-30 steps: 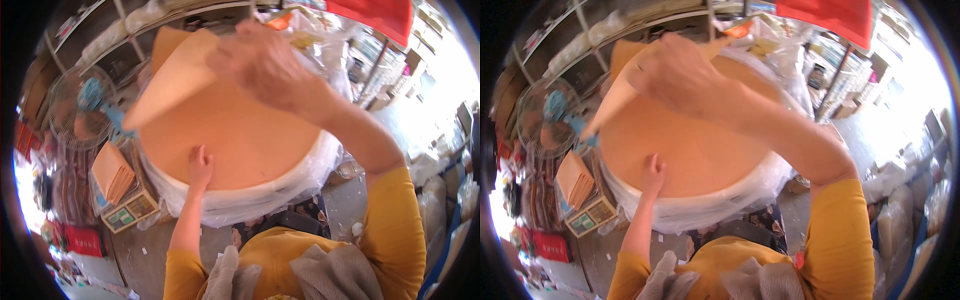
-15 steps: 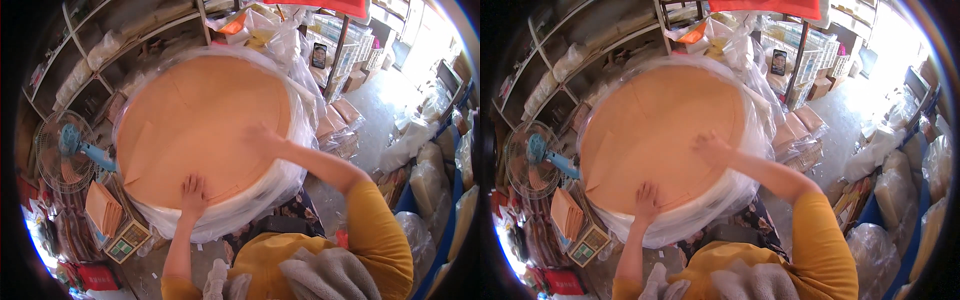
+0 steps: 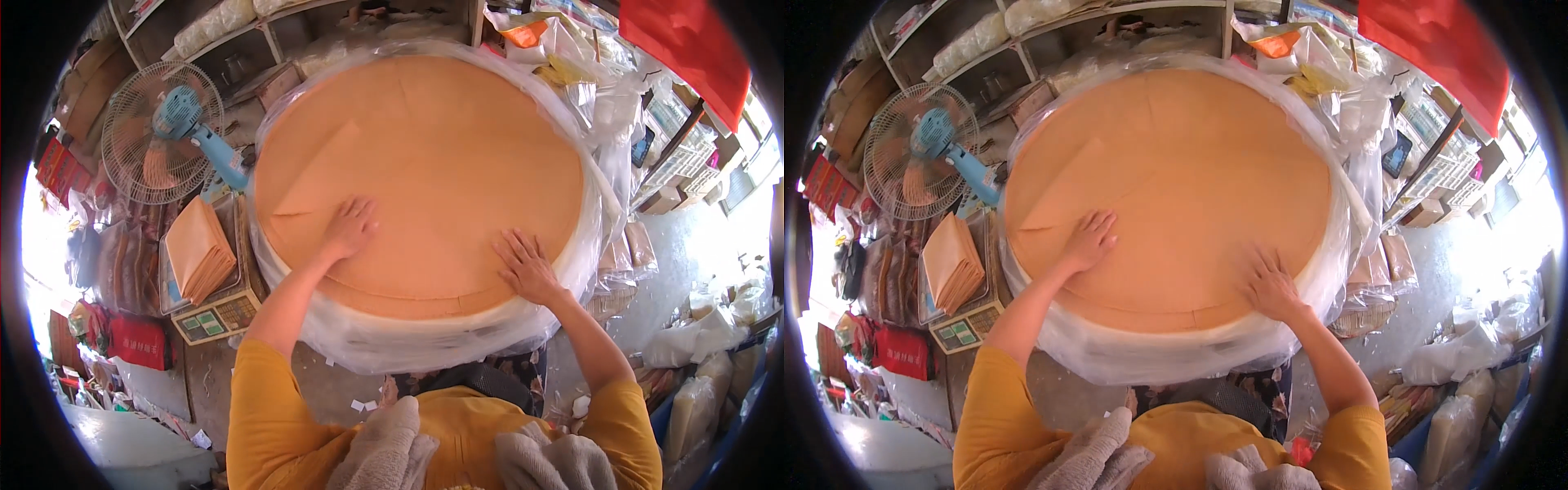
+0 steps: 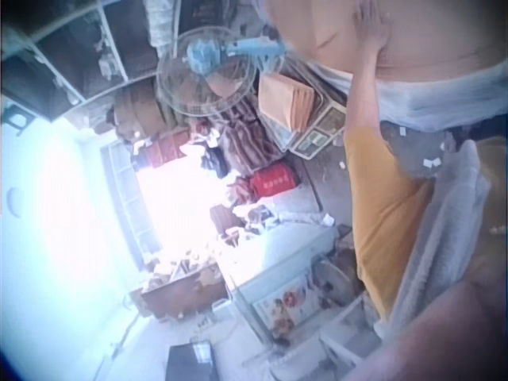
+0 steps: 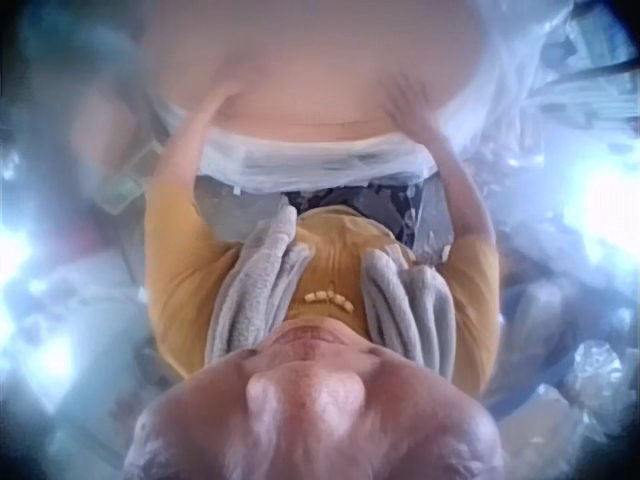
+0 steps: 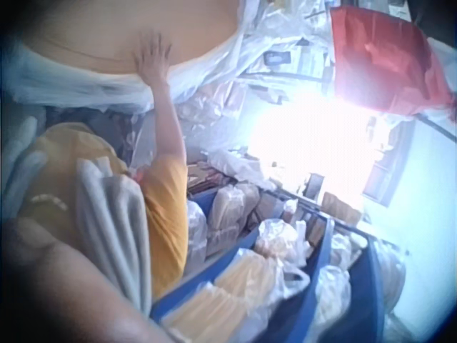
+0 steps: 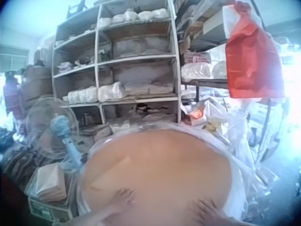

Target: The person folds circular sheets of thin orange material by hand and places the folded pieces onto a stack on a scale.

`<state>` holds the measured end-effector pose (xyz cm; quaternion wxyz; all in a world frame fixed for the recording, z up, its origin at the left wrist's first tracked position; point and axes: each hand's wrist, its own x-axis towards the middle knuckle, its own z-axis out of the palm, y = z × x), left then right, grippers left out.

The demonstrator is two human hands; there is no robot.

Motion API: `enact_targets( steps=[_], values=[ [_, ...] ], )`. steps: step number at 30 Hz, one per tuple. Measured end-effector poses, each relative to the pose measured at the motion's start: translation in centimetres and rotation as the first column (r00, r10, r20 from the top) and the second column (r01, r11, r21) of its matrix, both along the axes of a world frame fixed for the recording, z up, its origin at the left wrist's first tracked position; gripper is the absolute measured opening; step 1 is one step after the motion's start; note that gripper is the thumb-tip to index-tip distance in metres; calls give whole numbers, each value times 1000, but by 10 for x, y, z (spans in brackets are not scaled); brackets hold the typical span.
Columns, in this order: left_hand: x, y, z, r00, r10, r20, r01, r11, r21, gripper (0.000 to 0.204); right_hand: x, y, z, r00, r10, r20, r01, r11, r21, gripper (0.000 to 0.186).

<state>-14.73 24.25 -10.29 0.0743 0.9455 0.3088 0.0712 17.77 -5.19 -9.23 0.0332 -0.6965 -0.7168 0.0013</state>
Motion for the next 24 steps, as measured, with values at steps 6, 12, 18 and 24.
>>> enact_targets(
  steps=[6, 12, 18, 24],
  values=[
    [-33, 95, 56, 855, 499, -140, -470, 860, 196, 60, -6, 1, 15, 999, -11, -45, 14, 998, 57, 54],
    [-57, 144, 67, 763, 644, -57, -572, 713, 406, 65, -7, -2, 24, 985, -142, -103, 133, 988, -83, 56],
    [-29, -4, 29, 970, 53, -239, -63, 998, -32, 61, 7, -5, 10, 988, -18, -153, 20, 1000, 7, 58],
    [-24, -26, 30, 945, 274, -180, -286, 957, -47, 60, 14, 23, 25, 987, -76, 140, 95, 987, -129, 54]
  ],
)
